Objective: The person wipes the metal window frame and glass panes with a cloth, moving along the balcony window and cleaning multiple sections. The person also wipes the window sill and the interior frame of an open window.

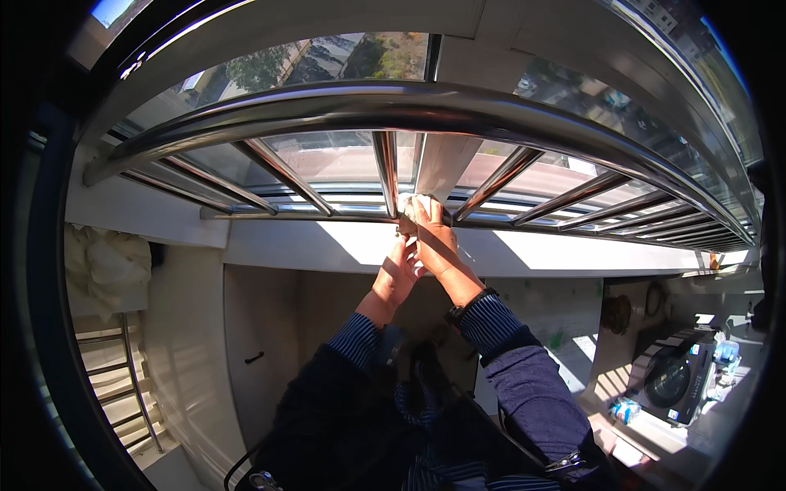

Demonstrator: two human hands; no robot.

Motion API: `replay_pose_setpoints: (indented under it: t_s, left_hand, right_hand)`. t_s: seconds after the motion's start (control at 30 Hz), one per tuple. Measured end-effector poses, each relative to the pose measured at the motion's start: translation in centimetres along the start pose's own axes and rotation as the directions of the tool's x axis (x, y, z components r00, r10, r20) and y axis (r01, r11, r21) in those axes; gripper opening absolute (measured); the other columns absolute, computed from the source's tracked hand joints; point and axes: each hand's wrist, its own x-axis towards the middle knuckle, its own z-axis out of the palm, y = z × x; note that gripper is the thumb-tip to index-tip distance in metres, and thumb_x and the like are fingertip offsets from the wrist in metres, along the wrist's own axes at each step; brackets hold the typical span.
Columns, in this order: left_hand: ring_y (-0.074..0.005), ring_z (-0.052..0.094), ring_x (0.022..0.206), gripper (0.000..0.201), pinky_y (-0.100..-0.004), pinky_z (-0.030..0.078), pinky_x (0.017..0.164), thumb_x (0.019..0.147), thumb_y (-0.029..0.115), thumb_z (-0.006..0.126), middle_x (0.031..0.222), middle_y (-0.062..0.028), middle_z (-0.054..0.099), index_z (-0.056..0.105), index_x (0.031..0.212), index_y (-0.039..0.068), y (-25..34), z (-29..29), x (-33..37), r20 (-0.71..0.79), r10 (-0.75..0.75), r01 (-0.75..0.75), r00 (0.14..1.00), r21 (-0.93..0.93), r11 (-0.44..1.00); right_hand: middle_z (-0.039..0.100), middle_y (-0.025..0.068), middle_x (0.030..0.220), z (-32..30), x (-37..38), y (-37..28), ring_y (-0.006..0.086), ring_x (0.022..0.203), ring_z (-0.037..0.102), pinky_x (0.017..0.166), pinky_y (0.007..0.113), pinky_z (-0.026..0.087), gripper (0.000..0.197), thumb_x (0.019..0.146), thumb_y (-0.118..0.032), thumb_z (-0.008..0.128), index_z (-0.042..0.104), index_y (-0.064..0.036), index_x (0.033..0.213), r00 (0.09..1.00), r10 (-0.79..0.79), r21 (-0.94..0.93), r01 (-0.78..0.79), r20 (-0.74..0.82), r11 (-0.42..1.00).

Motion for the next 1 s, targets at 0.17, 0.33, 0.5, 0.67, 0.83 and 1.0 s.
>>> replay_pose_setpoints:
  t_s: [0.17, 0.33, 0.5, 0.67, 0.83, 1.0]
  left_hand:
    - [-0.0209, 0.053, 0.122, 0.043, -0.0385, 0.042, 0.105, 0.106, 0.040, 0.050, 0.133, -0.0045, 0.056, 0.048, 0.140, 0.013, 1.1, -2.2, -0.5, -0.066, 0.041, -0.045, 0.997, -0.059, 0.997]
    - [-0.0160, 0.055, 0.121, 0.045, -0.0344, 0.044, 0.104, 0.107, 0.040, 0.048, 0.132, -0.0049, 0.060, 0.051, 0.139, 0.008, -1.8, 1.1, 0.2, 0.127, 0.005, -0.003, 0.992, -0.013, 1.000]
    - [-0.0196, 0.046, 0.135, 0.055, -0.0338, 0.036, 0.115, 0.109, 0.038, 0.040, 0.150, -0.0090, 0.046, 0.034, 0.153, 0.005, -4.3, 4.2, 1.6, 0.049, -0.108, 0.112, 0.993, -0.089, 0.990]
    - [-0.0146, 0.049, 0.127, 0.046, -0.0389, 0.036, 0.107, 0.107, 0.045, 0.043, 0.138, 0.0000, 0.056, 0.051, 0.141, 0.015, -0.4, 0.6, -0.6, -0.037, 0.001, 0.003, 0.999, 0.103, 0.995]
    - [-0.0174, 0.058, 0.110, 0.039, -0.0374, 0.044, 0.098, 0.104, 0.041, 0.052, 0.118, -0.0016, 0.065, 0.061, 0.127, 0.011, 3.8, 0.1, -0.2, 0.039, 0.084, -0.088, 0.996, 0.091, 0.992]
    - [-0.0172, 0.060, 0.104, 0.039, -0.0354, 0.046, 0.095, 0.103, 0.041, 0.056, 0.117, -0.0019, 0.066, 0.061, 0.126, 0.011, 3.7, 1.3, 0.1, 0.048, 0.125, -0.130, 0.991, 0.105, 0.986]
  right_hand:
    - [0.019, 0.0183, 0.165, 1.2, -0.5, -2.4, 0.0361, 0.115, 0.065, 0.091, 0.038, 0.058, 0.060, 0.103, -0.020, 0.046, 0.024, -0.0285, 0.158, 0.992, -0.111, 0.095, 0.116, -0.061, 0.989]
    - [0.024, 0.0084, 0.165, -1.1, -2.5, 1.4, 0.0371, 0.090, 0.071, 0.081, 0.042, 0.061, 0.075, 0.095, -0.011, 0.056, 0.020, -0.0231, 0.160, 0.990, -0.111, -0.087, 0.104, -0.082, 0.991]
    - [0.020, 0.0128, 0.166, -1.9, -4.6, 3.8, 0.0373, 0.080, 0.071, 0.066, 0.043, 0.062, 0.080, 0.090, -0.015, 0.063, 0.024, -0.0214, 0.160, 0.994, -0.106, -0.410, 0.097, 0.000, 0.907]
    - [0.025, 0.0232, 0.161, -0.9, -1.5, -0.4, 0.0418, 0.093, 0.070, 0.078, 0.044, 0.061, 0.071, 0.094, -0.018, 0.061, 0.027, -0.0191, 0.157, 0.992, -0.099, -0.111, 0.107, 0.075, 0.988]
    - [0.063, 0.0216, 0.113, -4.5, 5.1, -2.9, 0.0357, 0.083, 0.070, 0.076, 0.047, 0.056, 0.028, 0.091, -0.020, 0.063, 0.064, -0.0085, 0.117, 0.936, -0.184, 0.053, 0.176, 0.299, 0.983]
    - [0.066, 0.0152, 0.072, -5.2, 7.1, -3.8, 0.0283, 0.069, 0.067, 0.067, 0.041, 0.056, 0.016, 0.086, -0.017, 0.067, 0.067, -0.0036, 0.095, 0.869, 0.009, 0.537, -0.313, 0.494, 0.784]
